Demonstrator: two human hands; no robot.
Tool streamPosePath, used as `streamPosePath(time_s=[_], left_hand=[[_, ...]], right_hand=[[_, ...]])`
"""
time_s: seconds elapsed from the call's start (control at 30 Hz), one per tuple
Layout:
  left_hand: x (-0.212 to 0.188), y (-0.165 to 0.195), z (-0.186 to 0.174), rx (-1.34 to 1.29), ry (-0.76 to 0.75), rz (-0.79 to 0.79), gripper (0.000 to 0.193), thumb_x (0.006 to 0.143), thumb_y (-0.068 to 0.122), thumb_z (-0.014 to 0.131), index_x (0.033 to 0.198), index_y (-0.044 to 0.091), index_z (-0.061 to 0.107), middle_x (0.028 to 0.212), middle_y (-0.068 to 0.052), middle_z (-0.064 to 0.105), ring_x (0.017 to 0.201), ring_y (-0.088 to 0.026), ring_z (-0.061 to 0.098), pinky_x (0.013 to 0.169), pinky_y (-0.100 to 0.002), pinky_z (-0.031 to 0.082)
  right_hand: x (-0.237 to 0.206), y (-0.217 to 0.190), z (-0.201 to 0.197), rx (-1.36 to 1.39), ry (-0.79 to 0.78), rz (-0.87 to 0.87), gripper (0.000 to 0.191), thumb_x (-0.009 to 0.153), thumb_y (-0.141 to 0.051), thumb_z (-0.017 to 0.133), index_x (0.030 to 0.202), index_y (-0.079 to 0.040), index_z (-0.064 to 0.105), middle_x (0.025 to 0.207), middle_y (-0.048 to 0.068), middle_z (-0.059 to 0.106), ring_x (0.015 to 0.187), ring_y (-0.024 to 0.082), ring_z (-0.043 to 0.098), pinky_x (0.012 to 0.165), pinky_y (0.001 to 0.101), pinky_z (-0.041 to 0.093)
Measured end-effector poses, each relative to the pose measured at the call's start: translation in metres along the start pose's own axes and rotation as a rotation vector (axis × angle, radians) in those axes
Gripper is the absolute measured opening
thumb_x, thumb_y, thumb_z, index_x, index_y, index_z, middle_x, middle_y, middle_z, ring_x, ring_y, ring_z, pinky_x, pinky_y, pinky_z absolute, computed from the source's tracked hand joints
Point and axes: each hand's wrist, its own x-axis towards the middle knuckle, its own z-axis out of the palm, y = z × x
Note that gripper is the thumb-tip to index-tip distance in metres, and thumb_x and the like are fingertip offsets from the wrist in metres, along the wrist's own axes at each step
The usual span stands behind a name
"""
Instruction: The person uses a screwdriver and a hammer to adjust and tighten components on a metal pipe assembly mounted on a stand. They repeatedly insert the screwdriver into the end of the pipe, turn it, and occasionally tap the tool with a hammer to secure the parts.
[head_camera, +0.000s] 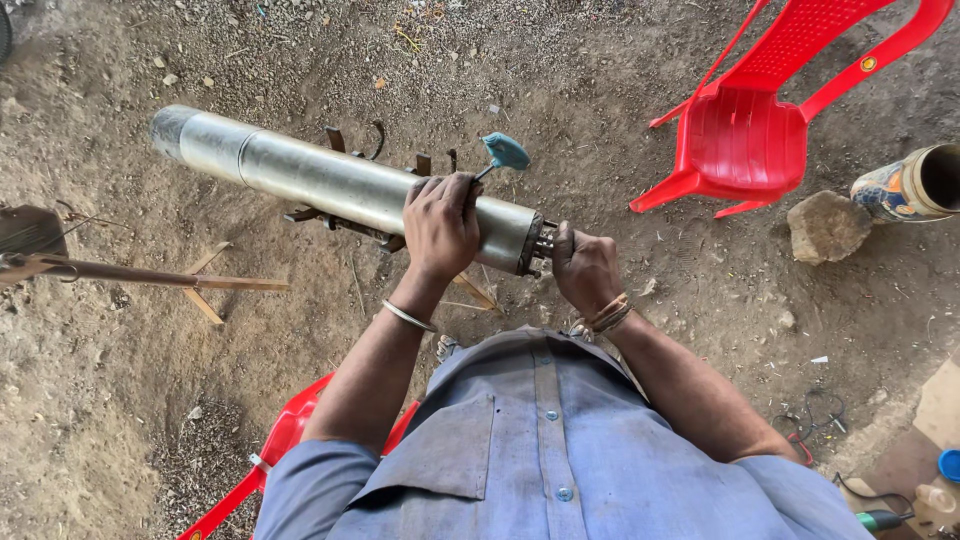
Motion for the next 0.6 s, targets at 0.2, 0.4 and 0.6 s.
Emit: streamPosePath(time_s=[0.2,0.4,0.6], left_hand=[[0.0,-0.006,-0.001,-0.004,-0.035,-0.008,0.009,0.1,0.013,0.061,0.1,0.006,0.067,0.093,-0.012,0.072,0.092,-0.03,0.069,0.092,-0.043,0.049],[-0.006,-0.013,-0.002,-0.021,-0.01,0.003,0.011,0.099,0.014,0.062,0.104,0.006,0.069,0.099,-0.012,0.075,0.095,-0.03,0.07,0.095,-0.044,0.048],[-0.006,-0.013,-0.008,-0.033,-0.024,0.024,0.013,0.097,0.014,0.063,0.106,0.006,0.068,0.103,-0.011,0.074,0.099,-0.031,0.069,0.097,-0.045,0.048]], right_hand=[[0.009,0.018,0.004,0.212,-0.279,0.365,0.06,0.111,-0.041,0.041,0.069,-0.005,0.066,0.054,0.004,0.056,0.045,0.016,0.05,0.042,0.0333,0.04],[0.007,0.021,-0.026,0.808,-0.662,0.565,0.043,0.107,-0.044,0.043,0.091,-0.01,0.062,0.064,-0.001,0.055,0.046,0.008,0.049,0.038,0.0252,0.038],[0.007,0.0,-0.052,0.49,-0.363,0.296,0.039,0.105,-0.04,0.05,0.107,-0.006,0.069,0.072,0.0,0.063,0.056,0.008,0.059,0.046,0.0255,0.049]])
